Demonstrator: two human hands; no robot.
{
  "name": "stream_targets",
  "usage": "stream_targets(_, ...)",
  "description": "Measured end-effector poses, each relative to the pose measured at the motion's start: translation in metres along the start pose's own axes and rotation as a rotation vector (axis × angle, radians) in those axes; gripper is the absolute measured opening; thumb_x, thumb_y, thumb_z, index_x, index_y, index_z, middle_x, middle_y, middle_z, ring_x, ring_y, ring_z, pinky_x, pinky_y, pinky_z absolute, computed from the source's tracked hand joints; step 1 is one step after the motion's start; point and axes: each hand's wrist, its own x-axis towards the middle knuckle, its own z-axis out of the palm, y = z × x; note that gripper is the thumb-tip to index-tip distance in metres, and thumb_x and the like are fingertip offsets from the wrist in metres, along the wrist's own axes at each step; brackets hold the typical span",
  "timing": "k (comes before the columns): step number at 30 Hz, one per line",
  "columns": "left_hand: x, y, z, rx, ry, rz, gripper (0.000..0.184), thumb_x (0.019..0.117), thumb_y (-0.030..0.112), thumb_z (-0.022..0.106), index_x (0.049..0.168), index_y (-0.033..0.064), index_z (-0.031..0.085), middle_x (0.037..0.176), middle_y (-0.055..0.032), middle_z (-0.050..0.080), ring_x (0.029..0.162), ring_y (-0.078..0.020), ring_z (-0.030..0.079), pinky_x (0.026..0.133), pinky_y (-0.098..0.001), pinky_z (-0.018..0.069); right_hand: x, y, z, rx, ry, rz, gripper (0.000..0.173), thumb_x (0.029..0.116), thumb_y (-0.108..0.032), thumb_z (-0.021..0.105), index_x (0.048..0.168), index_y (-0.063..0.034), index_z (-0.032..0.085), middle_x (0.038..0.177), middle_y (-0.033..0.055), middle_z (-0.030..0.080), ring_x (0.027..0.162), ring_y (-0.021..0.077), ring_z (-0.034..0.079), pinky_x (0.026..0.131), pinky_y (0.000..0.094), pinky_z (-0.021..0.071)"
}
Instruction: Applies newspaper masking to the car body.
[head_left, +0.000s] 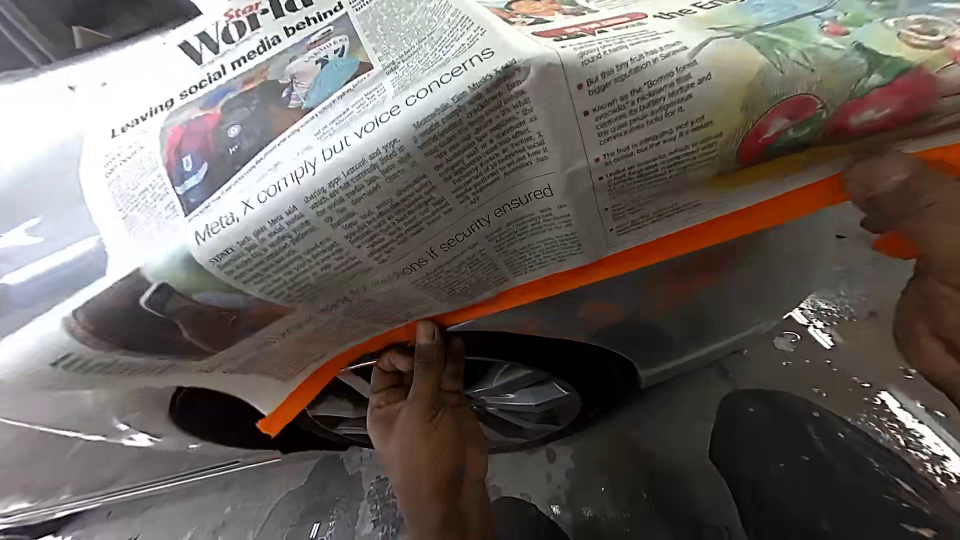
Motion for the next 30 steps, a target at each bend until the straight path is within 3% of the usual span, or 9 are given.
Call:
stream_targets(2,-0.002,0.001,0.000,0.065,0.022,-0.011,0.012,0.0988,0.005,0.064,0.090,0.0100,0.057,0.083,-0.0007,0.070,0.076,-0.0099,0.072,0.075,-0.0273,0.0643,0.002,0.012,0.010,0.046,0.008,0.004,0.025,0.0874,-0.022,0.083,0.106,-0.0107,0.070,0.098,-0.0041,0.073,0.087,0.0050,0.069,0.081,0.0249,0.0593)
stream_targets(4,-0.007,0.003,0.001,0.251,0.044,0.007,0.012,0.1007,0.011,0.064,0.092,0.0082,0.056,0.079,-0.0019,0.070,0.070,-0.0104,0.072,0.065,-0.0249,0.0629,0.003,0.019,0.021,0.095,0.007,0.021,0.023,0.0878,-0.019,0.082,0.105,-0.0116,0.069,0.097,-0.0056,0.073,0.087,0.0046,0.069,0.082,0.0252,0.0592)
stream_targets(7,-0.017,0.003,-0.005,0.589,-0.031,0.288,0.017,0.0965,0.012,0.070,0.088,0.0061,0.057,0.067,-0.0002,0.065,0.054,-0.0094,0.067,0.046,-0.0218,0.0569,0.003,0.020,0.032,0.103,0.026,0.056,0.020,0.0870,-0.016,0.082,0.101,-0.0118,0.070,0.095,-0.0064,0.073,0.087,0.0042,0.070,0.083,0.0263,0.0606)
stream_targets(10,-0.018,0.004,-0.003,0.739,-0.154,0.619,0.017,0.0906,0.015,0.076,0.092,0.0080,0.060,0.073,0.0067,0.063,0.059,-0.0015,0.064,0.051,-0.0165,0.0555,0.003,0.019,0.035,0.071,0.045,0.072,0.018,0.0866,-0.018,0.083,0.098,-0.0142,0.069,0.092,-0.0098,0.072,0.084,0.0011,0.070,0.081,0.0234,0.0607)
stream_targets(12,-0.010,0.004,0.002,0.801,-0.199,0.719,0.019,0.0910,0.018,0.076,0.097,0.0078,0.062,0.079,0.0085,0.065,0.065,0.0019,0.064,0.056,-0.0141,0.0559,0.002,0.020,0.036,0.086,0.052,0.048,0.018,0.0868,-0.017,0.083,0.097,-0.0139,0.069,0.090,-0.0090,0.072,0.082,0.0020,0.070,0.078,0.0238,0.0609)
stream_targets(18,0.008,0.015,0.010,0.995,-0.322,0.810,0.029,0.0849,0.028,0.083,0.095,0.0044,0.068,0.077,0.0076,0.066,0.060,0.0054,0.058,0.049,-0.0114,0.0472,0.002,0.025,0.037,0.096,0.089,0.021,0.016,0.0844,-0.017,0.085,0.091,-0.0133,0.071,0.088,-0.0070,0.073,0.080,0.0028,0.070,0.075,0.0237,0.0621)
stream_targets(22,0.020,0.024,0.019,1.081,-0.463,0.805,0.032,0.0831,0.040,0.082,0.089,0.0114,0.069,0.071,0.0108,0.063,0.055,0.0042,0.055,0.045,-0.0143,0.0421,0.000,0.023,0.038,0.128,0.091,0.021,0.015,0.0852,-0.015,0.084,0.094,-0.0111,0.073,0.091,-0.0038,0.075,0.082,0.0062,0.072,0.076,0.0252,0.0631)
stream_targets(26,0.021,0.028,0.032,1.160,-0.523,0.804,0.034,0.0816,0.044,0.082,0.086,0.0135,0.067,0.067,0.0117,0.061,0.053,0.0043,0.055,0.044,-0.0154,0.0426,-0.001,0.023,0.038,0.106,0.105,0.030,0.014,0.0847,-0.018,0.085,0.091,-0.0119,0.074,0.089,-0.0033,0.075,0.081,0.0055,0.072,0.072,0.0237,0.0618)
stream_targets(30,0.019,0.020,0.044,1.151,-0.575,0.899,0.035,0.0835,0.043,0.081,0.082,0.0107,0.067,0.067,0.0093,0.061,0.053,0.0045,0.054,0.044,-0.0153,0.0413,0.001,0.028,0.041,0.148,0.142,-0.020,0.017,0.0818,-0.015,0.086,0.091,-0.0082,0.075,0.094,0.0013,0.075,0.088,0.0072,0.072,0.081,0.0247,0.0618)
